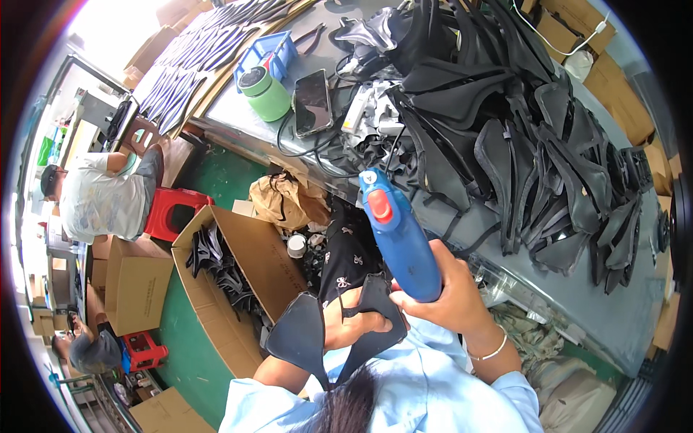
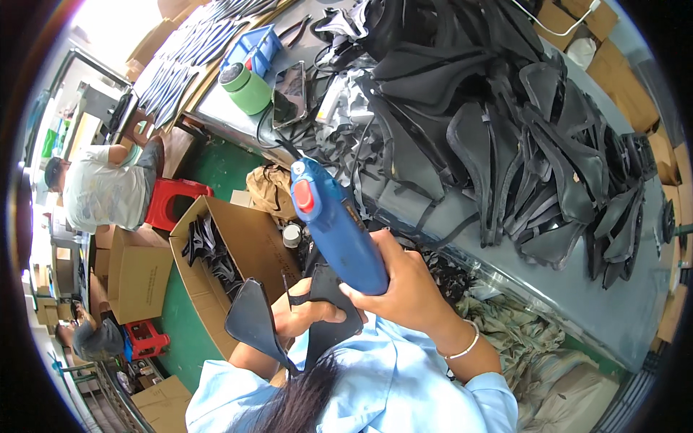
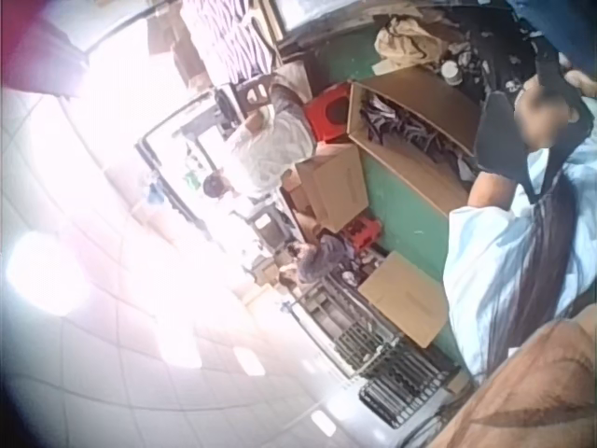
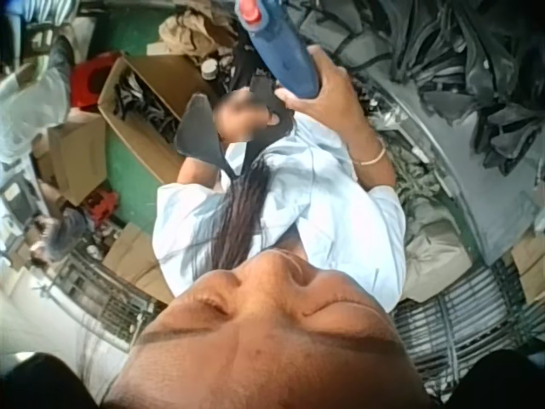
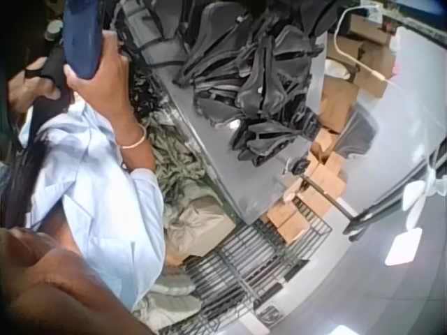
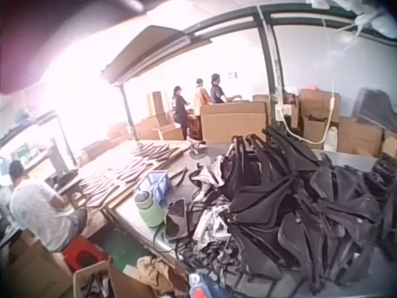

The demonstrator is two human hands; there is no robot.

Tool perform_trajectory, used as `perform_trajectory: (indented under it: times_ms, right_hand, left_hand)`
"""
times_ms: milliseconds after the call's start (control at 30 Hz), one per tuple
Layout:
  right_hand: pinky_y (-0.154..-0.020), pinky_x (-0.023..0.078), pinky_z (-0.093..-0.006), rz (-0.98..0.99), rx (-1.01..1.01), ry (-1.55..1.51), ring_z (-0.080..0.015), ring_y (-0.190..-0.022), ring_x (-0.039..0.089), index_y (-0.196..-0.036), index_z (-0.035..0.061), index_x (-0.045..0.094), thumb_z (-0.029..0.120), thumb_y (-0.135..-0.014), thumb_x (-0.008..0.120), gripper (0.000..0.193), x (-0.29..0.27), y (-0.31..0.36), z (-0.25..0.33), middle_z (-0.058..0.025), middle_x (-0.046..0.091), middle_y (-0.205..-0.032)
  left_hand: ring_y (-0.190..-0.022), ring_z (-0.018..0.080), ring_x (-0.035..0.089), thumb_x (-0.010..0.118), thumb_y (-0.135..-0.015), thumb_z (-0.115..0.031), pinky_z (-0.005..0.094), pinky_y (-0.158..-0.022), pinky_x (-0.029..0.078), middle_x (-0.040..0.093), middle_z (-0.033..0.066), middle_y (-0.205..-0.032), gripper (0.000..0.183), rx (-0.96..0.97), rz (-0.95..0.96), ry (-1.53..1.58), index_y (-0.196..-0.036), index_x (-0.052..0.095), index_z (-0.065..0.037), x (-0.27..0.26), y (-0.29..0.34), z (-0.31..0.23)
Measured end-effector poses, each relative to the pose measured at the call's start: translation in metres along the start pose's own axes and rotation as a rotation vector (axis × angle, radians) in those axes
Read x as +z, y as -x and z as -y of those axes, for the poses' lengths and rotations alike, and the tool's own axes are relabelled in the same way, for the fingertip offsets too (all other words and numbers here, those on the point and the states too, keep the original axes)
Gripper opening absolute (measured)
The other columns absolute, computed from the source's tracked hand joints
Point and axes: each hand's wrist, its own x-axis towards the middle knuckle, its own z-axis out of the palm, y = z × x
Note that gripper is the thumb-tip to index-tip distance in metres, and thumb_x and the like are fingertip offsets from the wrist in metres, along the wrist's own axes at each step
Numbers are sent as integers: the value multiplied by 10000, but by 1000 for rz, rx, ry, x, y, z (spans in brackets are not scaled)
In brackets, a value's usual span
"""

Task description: The person uses a hot glue gun to apply adhesive to the edges of black fabric pieces and presses them together. They repeatedly pick up fabric parts from a pile, apply glue, join the edges, and place the finished pieces into a cardboard box.

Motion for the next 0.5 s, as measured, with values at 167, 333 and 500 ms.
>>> perform_trajectory:
  times_ms: [167, 333, 500]
  right_hand:
    - [-638, 501, -276, -19, -74, 119, -118, -661, 614, -1005, 14, 516, 64, -634, 757, 445, 2, -2, -1, -41, 640, -762]
    - [-651, 509, -303, 15, 49, -117, -126, -662, 625, -1028, 4, 501, 115, -642, 784, 491, 0, -13, -12, -69, 642, -744]
    - [-605, 513, -377, -99, -82, 345, -329, -633, 639, -1032, 21, 500, 240, -657, 797, 526, 4, 10, -17, -173, 632, -748]
  left_hand:
    - [-895, 245, 631, 547, -614, 17, 324, -876, 461, 672, 131, -909, 423, -7, -20, -80, -1033, 606, 27, -3, -2, 8]
    - [-874, 287, 638, 557, -618, -12, 375, -826, 494, 661, 183, -889, 461, 51, -29, 94, -1072, 529, 61, -4, -4, 0]
    - [-1088, 219, 555, 539, -793, -3, 351, -970, 408, 603, 131, -1107, 426, 359, -237, 201, -1208, 446, -4, -31, 6, -3]
